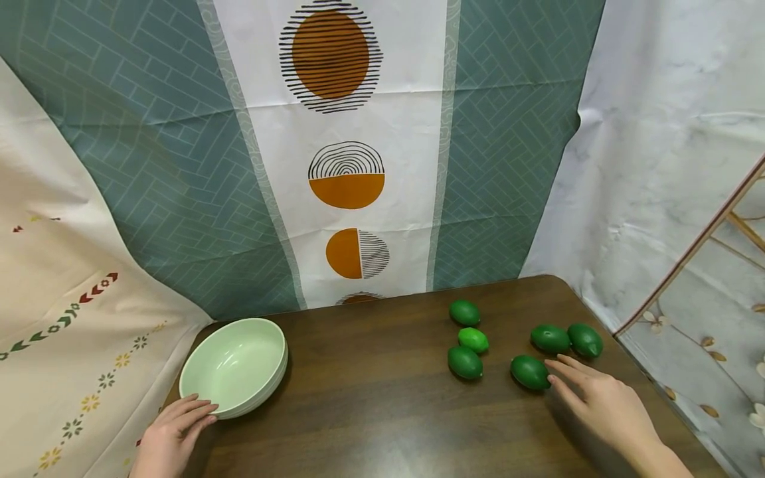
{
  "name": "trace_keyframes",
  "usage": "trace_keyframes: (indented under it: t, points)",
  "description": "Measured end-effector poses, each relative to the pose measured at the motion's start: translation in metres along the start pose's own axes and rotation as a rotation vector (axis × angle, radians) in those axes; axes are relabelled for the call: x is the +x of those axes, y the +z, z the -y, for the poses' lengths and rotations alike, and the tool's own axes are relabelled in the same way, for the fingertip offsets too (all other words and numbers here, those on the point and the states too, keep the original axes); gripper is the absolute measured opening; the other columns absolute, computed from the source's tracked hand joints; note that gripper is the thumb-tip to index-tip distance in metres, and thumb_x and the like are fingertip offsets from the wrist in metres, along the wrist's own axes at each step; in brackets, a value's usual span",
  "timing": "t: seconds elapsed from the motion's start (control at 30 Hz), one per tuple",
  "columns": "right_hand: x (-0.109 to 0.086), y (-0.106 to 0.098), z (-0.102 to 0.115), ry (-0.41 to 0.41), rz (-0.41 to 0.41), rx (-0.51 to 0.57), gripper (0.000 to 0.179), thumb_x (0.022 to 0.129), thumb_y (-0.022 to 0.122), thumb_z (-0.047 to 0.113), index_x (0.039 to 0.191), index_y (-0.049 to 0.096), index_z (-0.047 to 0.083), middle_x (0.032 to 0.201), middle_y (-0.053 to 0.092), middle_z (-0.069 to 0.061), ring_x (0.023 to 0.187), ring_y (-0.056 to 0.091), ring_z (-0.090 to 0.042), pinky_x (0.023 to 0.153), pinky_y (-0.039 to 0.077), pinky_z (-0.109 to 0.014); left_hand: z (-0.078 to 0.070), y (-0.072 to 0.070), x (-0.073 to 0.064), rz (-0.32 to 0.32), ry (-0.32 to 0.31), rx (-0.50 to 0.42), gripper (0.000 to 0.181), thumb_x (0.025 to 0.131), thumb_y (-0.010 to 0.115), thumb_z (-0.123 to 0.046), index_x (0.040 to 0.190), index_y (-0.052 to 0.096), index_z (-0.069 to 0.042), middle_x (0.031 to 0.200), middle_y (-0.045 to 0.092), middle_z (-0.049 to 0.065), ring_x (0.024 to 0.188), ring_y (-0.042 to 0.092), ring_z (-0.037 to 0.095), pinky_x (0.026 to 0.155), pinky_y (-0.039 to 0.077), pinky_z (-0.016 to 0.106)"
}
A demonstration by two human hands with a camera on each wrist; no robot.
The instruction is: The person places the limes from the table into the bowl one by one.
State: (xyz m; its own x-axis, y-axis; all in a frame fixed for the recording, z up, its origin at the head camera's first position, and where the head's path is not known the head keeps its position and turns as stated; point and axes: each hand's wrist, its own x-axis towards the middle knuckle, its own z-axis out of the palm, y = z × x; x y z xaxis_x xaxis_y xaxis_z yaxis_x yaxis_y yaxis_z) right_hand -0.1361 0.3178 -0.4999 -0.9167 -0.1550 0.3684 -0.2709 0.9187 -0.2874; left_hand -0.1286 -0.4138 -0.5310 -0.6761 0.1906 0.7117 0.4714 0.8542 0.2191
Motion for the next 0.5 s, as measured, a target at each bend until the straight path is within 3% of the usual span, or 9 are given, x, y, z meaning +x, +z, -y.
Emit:
trace_keyframes:
  t: [0.13, 0.23, 0.3, 0.5]
  points:
    - [0.0004, 0.0008, -0.0007, -0.007, -0.006, -0.005, 0.035, 0.097, 0.082, 0.029, 0.13, 0.078, 0.018, 0.132, 0.073, -0.015, 0.071, 0.075, -0.023, 0.045, 0.042, -0.028, 0.0031, 0.0017, 0.0018, -0.001, 0.024, -0.009, 0.021, 0.082, 0.087, -0.025, 0.094, 0.084, -0.009, 0.096, 0.077, 0.008, 0.103, 0.065, 0.015, 0.106, 0.032, -0.002]
    - [0.0005, 0.0011, -0.001, -0.006, -0.01, -0.005, 0.034, 0.097, 0.082, 0.028, 0.129, 0.079, 0.018, 0.131, 0.073, -0.015, 0.069, 0.074, -0.021, 0.045, 0.04, -0.027, 0.005, 0.003, 0.0028, -0.009, 0.045, -0.005, 0.041, 0.094, 0.067, -0.047, 0.092, 0.084, -0.01, 0.094, 0.077, 0.006, 0.097, 0.066, 0.014, 0.102, 0.037, -0.002]
    - [0.0007, 0.0013, -0.0013, -0.005, -0.012, -0.005, 0.033, 0.097, 0.082, 0.028, 0.128, 0.079, 0.017, 0.131, 0.074, -0.015, 0.068, 0.073, -0.021, 0.045, 0.041, -0.028, 0.006, 0.004, 0.0028, -0.013, 0.053, 0.003, 0.054, 0.096, 0.055, -0.056, 0.091, 0.084, -0.011, 0.093, 0.077, 0.004, 0.095, 0.067, 0.014, 0.099, 0.04, -0.001]
    - [0.0014, 0.0013, -0.0023, -0.005, -0.017, 0.005, 0.031, 0.097, 0.082, 0.028, 0.127, 0.08, 0.017, 0.131, 0.074, -0.014, 0.073, 0.076, -0.025, 0.046, 0.048, -0.034, 0.0063, 0.0046, 0.0014, -0.04, 0.077, 0.031, 0.062, 0.1, 0.05, -0.062, 0.088, 0.084, -0.012, 0.09, 0.077, 0.004, 0.091, 0.067, 0.007, 0.09, 0.047, 0.0]
